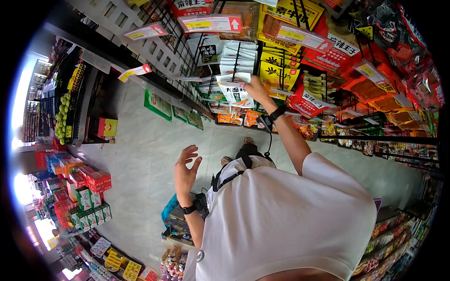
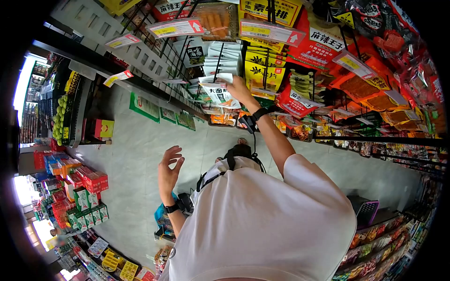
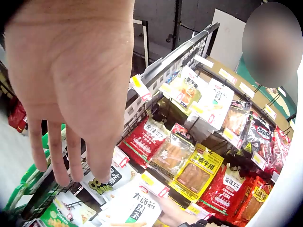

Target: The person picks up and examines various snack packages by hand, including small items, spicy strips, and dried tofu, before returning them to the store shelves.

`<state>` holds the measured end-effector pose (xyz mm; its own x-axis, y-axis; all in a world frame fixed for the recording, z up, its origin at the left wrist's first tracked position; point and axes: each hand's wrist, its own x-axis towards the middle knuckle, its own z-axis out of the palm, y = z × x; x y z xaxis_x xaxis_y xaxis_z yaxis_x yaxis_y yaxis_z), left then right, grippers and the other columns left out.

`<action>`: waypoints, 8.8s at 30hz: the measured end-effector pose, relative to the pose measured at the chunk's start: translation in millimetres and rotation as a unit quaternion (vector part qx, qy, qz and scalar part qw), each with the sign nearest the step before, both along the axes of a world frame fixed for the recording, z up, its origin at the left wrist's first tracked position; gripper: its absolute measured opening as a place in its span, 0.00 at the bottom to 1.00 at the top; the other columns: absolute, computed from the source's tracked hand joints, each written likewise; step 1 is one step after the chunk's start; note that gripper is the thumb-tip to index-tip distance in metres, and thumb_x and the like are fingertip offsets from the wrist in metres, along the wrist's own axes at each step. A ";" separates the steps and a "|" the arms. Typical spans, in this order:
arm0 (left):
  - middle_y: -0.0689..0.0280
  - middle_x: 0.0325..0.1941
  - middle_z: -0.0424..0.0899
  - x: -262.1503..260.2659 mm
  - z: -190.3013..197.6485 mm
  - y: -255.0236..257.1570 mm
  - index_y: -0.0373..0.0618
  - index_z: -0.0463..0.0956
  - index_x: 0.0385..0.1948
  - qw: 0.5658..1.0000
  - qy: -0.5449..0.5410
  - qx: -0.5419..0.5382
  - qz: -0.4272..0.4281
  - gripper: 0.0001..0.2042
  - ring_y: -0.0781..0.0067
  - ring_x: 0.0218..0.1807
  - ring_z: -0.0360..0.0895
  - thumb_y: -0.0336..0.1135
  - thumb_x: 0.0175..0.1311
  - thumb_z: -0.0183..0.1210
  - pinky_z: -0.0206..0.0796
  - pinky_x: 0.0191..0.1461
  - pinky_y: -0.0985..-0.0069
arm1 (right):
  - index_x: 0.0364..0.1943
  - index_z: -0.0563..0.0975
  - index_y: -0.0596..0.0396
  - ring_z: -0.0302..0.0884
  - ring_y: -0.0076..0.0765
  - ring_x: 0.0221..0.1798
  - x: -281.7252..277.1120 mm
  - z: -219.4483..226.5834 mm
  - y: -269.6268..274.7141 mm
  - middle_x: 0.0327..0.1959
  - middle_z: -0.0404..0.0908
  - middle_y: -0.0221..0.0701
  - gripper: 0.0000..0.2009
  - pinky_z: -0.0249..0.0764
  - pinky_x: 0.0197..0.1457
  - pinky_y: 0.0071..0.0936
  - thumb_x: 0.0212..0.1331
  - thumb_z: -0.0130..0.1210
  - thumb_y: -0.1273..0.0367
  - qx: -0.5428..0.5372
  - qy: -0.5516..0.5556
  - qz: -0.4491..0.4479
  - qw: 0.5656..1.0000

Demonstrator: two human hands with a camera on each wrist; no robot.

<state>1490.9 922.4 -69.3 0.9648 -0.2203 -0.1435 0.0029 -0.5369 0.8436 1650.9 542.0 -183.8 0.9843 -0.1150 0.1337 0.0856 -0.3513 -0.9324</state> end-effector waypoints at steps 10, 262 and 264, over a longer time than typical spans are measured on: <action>0.62 0.58 0.90 3.3 -4.4 2.0 0.43 0.80 0.62 1.000 -0.003 -0.015 -0.006 0.18 0.67 0.54 0.88 0.25 0.73 0.65 0.79 0.58 0.68 | 0.26 0.83 0.63 0.76 0.30 0.26 17.9 -18.1 -16.0 0.20 0.79 0.34 0.40 0.73 0.35 0.36 0.62 0.63 0.31 -0.100 0.149 -0.105 0.978; 0.55 0.51 0.92 143.1 30.9 1.3 0.40 0.84 0.56 0.973 -0.079 -0.164 -0.143 0.13 0.56 0.52 0.90 0.26 0.73 0.62 0.79 0.58 0.66 | 0.60 0.81 0.60 0.86 0.37 0.60 -22.4 199.3 33.3 0.59 0.88 0.39 0.19 0.79 0.61 0.36 0.74 0.64 0.61 -0.167 -0.113 -0.238 0.950; 0.56 0.52 0.92 141.5 29.2 23.3 0.40 0.84 0.56 0.978 -0.070 -0.162 -0.115 0.13 0.59 0.52 0.90 0.26 0.73 0.62 0.79 0.58 0.66 | 0.59 0.81 0.61 0.86 0.40 0.60 23.3 171.5 3.9 0.59 0.88 0.40 0.19 0.78 0.61 0.37 0.73 0.65 0.61 -0.236 -0.112 -0.249 0.933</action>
